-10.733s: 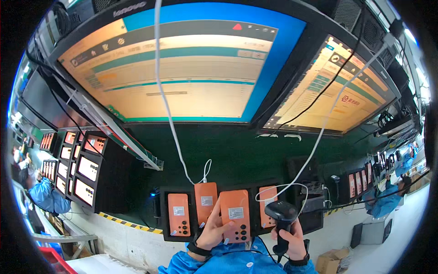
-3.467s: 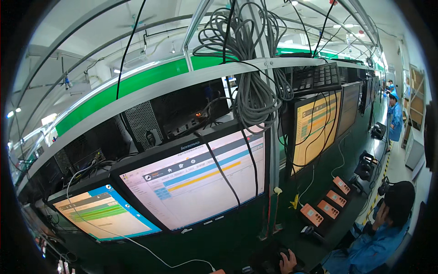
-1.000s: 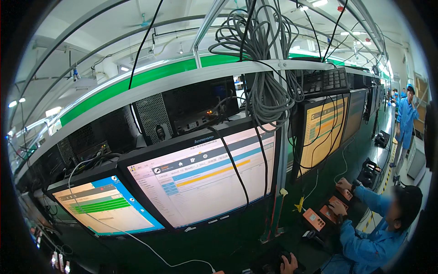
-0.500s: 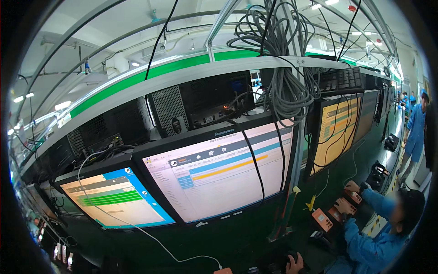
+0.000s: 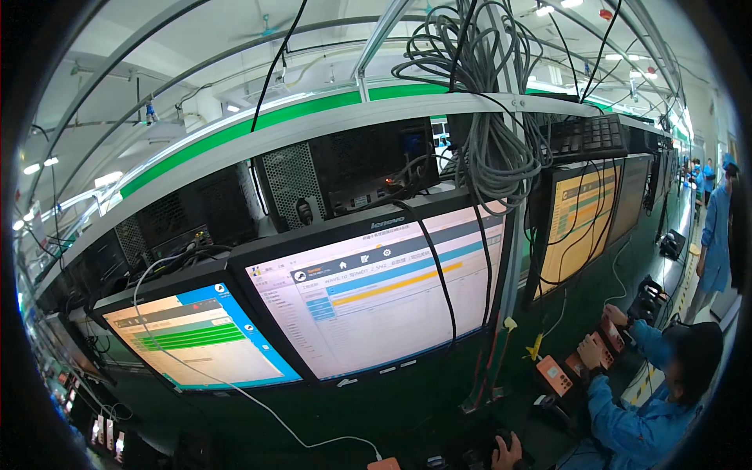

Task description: Testing and calibrating orange handheld electronic devices at an assembly line workstation.

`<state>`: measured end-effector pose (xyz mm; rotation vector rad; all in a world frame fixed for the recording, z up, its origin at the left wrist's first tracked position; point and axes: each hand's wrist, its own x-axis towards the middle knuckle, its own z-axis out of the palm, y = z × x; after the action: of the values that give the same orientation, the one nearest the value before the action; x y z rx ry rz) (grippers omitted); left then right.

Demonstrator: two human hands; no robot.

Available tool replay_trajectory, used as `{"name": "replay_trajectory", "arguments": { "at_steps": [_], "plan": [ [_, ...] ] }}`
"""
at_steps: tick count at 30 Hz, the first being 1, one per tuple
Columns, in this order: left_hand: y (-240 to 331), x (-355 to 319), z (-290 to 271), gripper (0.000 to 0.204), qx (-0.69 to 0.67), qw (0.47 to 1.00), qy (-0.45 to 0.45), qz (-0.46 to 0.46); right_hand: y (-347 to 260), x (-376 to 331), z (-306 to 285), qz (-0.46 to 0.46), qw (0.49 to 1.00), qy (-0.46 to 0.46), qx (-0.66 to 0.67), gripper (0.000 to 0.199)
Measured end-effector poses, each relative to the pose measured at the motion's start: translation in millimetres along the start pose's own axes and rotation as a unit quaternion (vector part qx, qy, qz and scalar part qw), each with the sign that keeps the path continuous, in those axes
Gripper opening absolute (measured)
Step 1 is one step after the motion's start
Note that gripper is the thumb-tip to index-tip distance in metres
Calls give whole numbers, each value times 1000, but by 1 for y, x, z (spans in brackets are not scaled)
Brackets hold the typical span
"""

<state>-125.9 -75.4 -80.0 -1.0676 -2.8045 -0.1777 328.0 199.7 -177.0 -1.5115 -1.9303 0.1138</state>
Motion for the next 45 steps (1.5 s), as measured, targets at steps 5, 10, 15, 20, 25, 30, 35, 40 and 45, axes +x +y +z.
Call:
{"name": "replay_trajectory", "arguments": {
  "at_steps": [5, 10, 15, 20, 25, 30, 35, 40, 45],
  "plan": [
    [2, 3, 0, 56, 2, 1000, 2, 1, 3, -1, 4, -3, 1000, 13, 0, 44],
    [2, 4, 0, 57, 0, 1000, 1, 2, 2, 0, 1, 10, 1000, -13, 6, 45],
    [2, 5, 2, 57, 1, 1000, 0, 3, 1, 1, -2, 19, 999, -26, 10, 45],
    [2, 7, 2, 57, 2, 1000, 1, 3, 0, 1, -1, 11, 1000, -10, 18, 44],
    [0, 7, 1, 58, 3, 1000, 2, 4, 0, 0, -1, 18, 1000, -20, 14, 44],
    [1, 8, 2, 58, 2, 1000, 4, 6, 2, -1, 0, 16, 1000, -15, 4, 44],
    [3, 12, 4, 59, 1, 1000, 4, 6, 2, 0, -4, 32, 998, -47, 3, 48],
    [4, 15, 5, 59, 1, 1000, 6, 8, -2, 1, -8, 23, 998, -50, 10, 50],
    [4, 16, 5, 59, 2, 1000, 5, 7, -1, -1, -4, 29, 999, -42, 14, 51]
  ]
}}
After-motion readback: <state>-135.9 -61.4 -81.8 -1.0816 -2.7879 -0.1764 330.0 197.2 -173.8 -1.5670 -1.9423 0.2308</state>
